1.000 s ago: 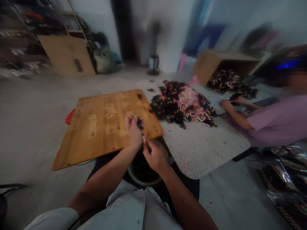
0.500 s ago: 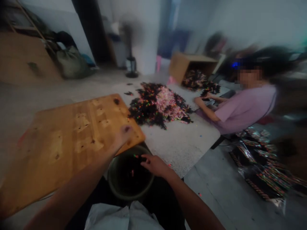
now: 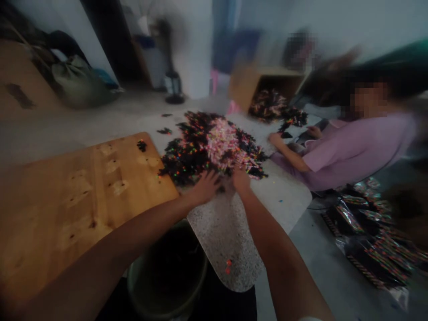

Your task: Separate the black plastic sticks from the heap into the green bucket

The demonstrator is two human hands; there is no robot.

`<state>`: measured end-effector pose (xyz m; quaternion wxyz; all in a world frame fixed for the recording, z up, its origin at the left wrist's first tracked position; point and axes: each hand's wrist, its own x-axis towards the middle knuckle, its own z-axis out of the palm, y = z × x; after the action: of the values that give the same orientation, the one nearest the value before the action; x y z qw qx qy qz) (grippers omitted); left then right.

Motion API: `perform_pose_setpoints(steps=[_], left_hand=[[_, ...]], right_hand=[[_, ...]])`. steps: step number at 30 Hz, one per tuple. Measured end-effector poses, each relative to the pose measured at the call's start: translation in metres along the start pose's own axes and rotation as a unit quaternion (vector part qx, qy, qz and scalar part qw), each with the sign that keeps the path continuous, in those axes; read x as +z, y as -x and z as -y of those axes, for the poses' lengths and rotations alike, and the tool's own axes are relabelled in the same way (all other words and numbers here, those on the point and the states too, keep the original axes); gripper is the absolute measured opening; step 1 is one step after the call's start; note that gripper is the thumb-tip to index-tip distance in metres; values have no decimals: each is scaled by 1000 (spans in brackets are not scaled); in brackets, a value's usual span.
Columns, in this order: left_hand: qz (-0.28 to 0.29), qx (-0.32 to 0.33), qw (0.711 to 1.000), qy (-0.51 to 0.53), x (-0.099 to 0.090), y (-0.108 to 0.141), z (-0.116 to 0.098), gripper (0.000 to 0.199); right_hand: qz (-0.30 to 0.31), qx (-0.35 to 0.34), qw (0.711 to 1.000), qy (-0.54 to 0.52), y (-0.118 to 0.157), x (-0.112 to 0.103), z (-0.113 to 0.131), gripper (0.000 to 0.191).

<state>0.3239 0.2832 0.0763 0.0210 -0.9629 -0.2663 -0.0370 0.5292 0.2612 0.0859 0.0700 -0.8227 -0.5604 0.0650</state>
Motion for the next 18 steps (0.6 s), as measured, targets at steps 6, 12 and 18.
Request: perform_pose_setpoints(steps=[6, 12, 18], left_hand=[[-16, 0, 999, 29, 3, -10, -3, 36], [-121, -89, 934, 325, -5, 32, 1, 22], [-137, -264, 605, 739, -44, 93, -15, 35]], right_hand=[[20, 16, 1000, 6, -12, 9, -2, 42], [52, 12, 999, -4, 19, 2, -12, 41], [79, 20, 997, -6, 33, -13, -2, 37]])
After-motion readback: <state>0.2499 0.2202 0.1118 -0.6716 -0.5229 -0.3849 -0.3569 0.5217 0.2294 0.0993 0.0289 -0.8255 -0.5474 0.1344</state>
